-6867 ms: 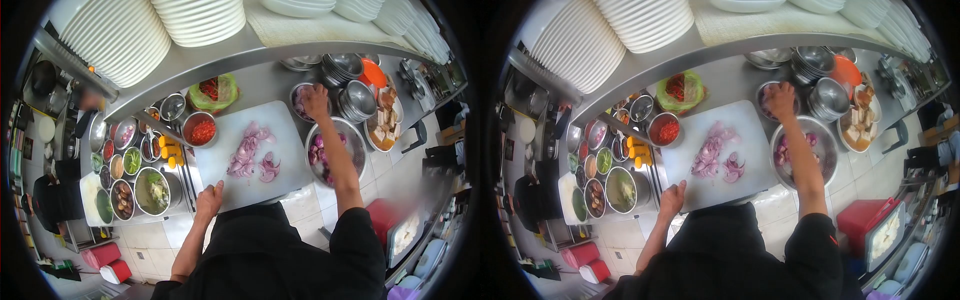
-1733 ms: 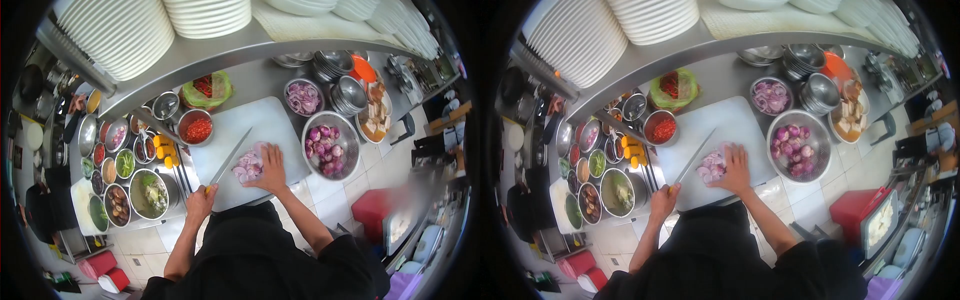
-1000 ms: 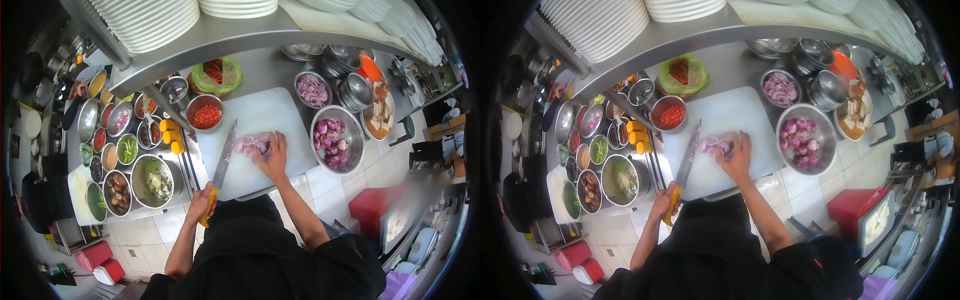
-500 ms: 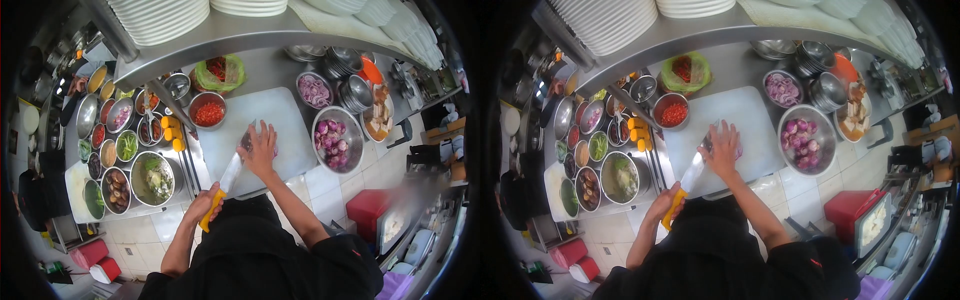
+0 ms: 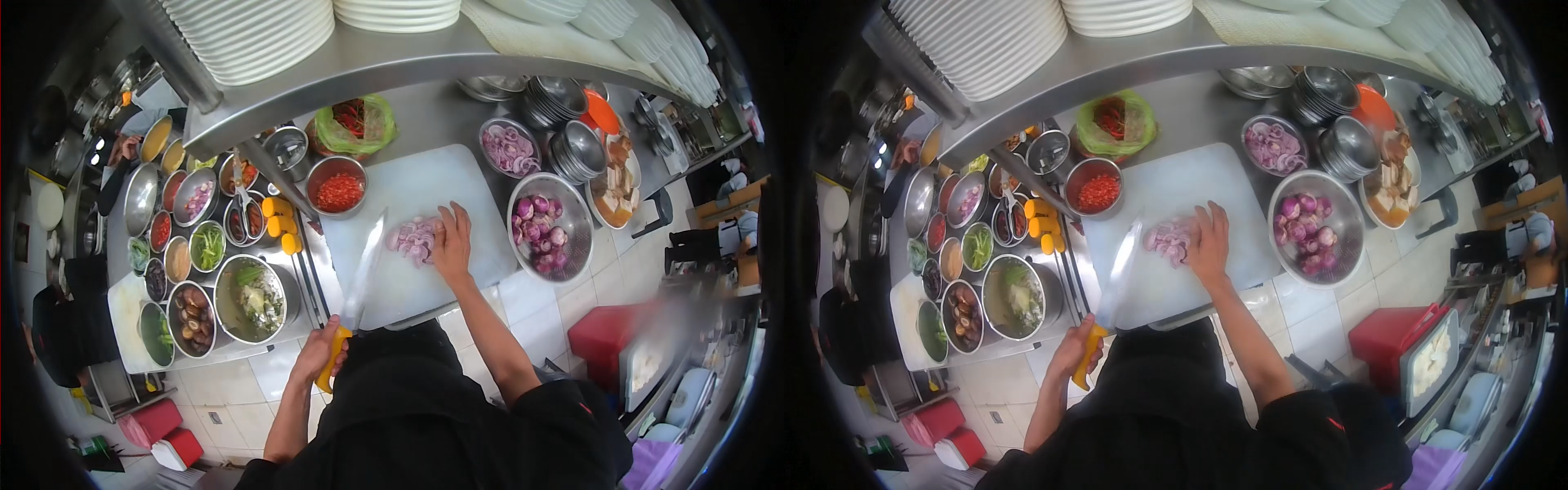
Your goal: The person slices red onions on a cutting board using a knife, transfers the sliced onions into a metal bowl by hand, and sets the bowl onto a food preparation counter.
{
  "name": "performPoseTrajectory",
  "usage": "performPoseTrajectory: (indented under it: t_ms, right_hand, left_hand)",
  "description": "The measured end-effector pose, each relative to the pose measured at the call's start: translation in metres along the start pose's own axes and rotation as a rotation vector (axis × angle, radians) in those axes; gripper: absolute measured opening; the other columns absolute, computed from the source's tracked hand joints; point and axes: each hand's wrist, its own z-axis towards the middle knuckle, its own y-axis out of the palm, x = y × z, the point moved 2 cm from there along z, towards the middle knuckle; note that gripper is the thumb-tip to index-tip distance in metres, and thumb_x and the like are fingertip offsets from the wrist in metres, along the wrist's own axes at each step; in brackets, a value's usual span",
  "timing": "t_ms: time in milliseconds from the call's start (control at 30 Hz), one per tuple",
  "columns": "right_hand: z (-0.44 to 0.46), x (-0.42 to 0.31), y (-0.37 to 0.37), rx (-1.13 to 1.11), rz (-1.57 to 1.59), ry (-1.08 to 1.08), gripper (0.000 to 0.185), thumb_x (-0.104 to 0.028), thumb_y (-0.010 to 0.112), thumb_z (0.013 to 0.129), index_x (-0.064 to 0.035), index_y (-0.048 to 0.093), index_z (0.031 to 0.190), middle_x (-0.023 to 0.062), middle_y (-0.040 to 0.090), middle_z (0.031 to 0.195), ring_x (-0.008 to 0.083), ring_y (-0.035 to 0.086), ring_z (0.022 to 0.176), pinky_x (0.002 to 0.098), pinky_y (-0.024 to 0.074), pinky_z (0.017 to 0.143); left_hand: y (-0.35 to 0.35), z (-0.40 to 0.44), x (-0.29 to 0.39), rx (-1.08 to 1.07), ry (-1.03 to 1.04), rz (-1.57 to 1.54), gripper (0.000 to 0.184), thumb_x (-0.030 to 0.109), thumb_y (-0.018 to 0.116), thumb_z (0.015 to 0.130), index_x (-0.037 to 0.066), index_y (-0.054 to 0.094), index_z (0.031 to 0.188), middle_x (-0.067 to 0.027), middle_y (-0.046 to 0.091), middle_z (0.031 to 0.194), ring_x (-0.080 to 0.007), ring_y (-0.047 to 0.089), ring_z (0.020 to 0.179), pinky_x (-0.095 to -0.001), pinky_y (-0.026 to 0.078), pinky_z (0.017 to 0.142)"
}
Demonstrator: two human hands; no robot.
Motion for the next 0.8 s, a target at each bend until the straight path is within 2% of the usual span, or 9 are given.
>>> performPoseTrajectory:
  t_ms: [100,200,267,400,500,567,700,767,800]
  right_hand:
    - [-0.011,0.000,0.002,0.001,-0.042,0.038,0.042,-0.017,0.058,0.089,-0.0028,0.053,0.128,0.0248,0.044,0.136,0.0502,0.039,0.125,0.0524,0.0326,0.109]
    - [-0.015,-0.011,0.018,0.020,-0.124,0.028,0.048,-0.024,0.062,0.087,-0.0010,0.052,0.129,0.0268,0.043,0.136,0.0517,0.037,0.126,0.0558,0.0322,0.108]
    - [-0.015,-0.022,0.028,0.037,-0.150,0.009,0.059,-0.034,0.069,0.083,-0.0006,0.052,0.129,0.0264,0.046,0.134,0.0526,0.037,0.126,0.0571,0.0319,0.108]
    - [-0.008,-0.046,0.039,-0.004,-0.175,0.084,0.065,-0.038,0.075,0.076,-0.0015,0.055,0.127,0.0251,0.049,0.130,0.0533,0.036,0.127,0.0581,0.0317,0.108]
    - [-0.007,-0.049,0.050,0.019,-0.179,0.071,0.059,-0.035,0.077,0.073,-0.0025,0.060,0.119,0.0235,0.051,0.126,0.0529,0.037,0.126,0.0576,0.0338,0.107]
    - [-0.008,-0.047,0.056,0.051,-0.164,0.063,0.046,-0.027,0.077,0.072,-0.0023,0.066,0.109,0.0210,0.055,0.124,0.0462,0.044,0.123,0.0521,0.0405,0.102]
    - [-0.009,-0.047,0.063,0.015,0.002,0.107,0.035,-0.016,0.073,0.074,-0.0023,0.067,0.105,0.0178,0.057,0.121,0.0397,0.051,0.117,0.0484,0.0451,0.096]
    - [-0.011,-0.046,0.064,0.107,0.092,0.109,0.030,-0.008,0.069,0.074,-0.0025,0.066,0.103,0.0150,0.061,0.114,0.0341,0.058,0.108,0.0455,0.0470,0.093]
    - [-0.011,-0.046,0.063,0.110,0.092,0.113,0.030,-0.008,0.069,0.074,-0.0025,0.066,0.103,0.0150,0.061,0.114,0.0341,0.058,0.108,0.0455,0.0470,0.093]
  left_hand:
    - [-0.007,0.014,-0.020,0.005,-0.006,-0.080,0.065,0.062,0.037,0.098,0.003,0.051,0.076,-0.0044,0.044,0.052,-0.0152,0.041,0.039,-0.0290,0.036,0.037]
    - [-0.002,0.030,-0.035,-0.034,-0.020,-0.136,0.065,0.064,0.036,0.098,0.004,0.050,0.076,-0.0039,0.043,0.052,-0.0154,0.040,0.038,-0.0293,0.035,0.037]
    - [0.004,0.034,-0.038,-0.069,-0.004,-0.155,0.067,0.066,0.036,0.097,0.004,0.048,0.075,-0.0037,0.042,0.051,-0.0158,0.040,0.037,-0.0296,0.035,0.037]
    - [0.015,0.042,-0.034,-0.101,-0.041,-0.124,0.067,0.066,0.036,0.097,0.004,0.048,0.074,-0.0038,0.042,0.051,-0.0159,0.040,0.037,-0.0297,0.035,0.036]
    - [0.023,0.043,-0.028,-0.094,-0.042,-0.050,0.068,0.067,0.036,0.096,0.003,0.048,0.074,-0.0040,0.042,0.051,-0.0160,0.040,0.037,-0.0298,0.036,0.036]
    - [0.025,0.045,-0.028,-0.090,-0.029,-0.025,0.069,0.067,0.036,0.096,0.003,0.049,0.074,-0.0041,0.042,0.051,-0.0161,0.041,0.037,-0.0301,0.036,0.037]
    - [0.031,0.044,-0.026,-0.096,-0.042,-0.042,0.070,0.067,0.035,0.096,0.002,0.049,0.074,-0.0041,0.042,0.051,-0.0160,0.041,0.037,-0.0303,0.036,0.036]
    - [0.034,0.042,-0.022,-0.123,-0.034,-0.004,0.069,0.066,0.035,0.097,0.002,0.049,0.074,-0.0043,0.042,0.050,-0.0159,0.041,0.036,-0.0304,0.036,0.036]
    - [0.034,0.041,-0.021,-0.123,-0.036,0.001,0.069,0.066,0.035,0.097,0.002,0.049,0.074,-0.0043,0.042,0.050,-0.0159,0.041,0.036,-0.0304,0.036,0.036]
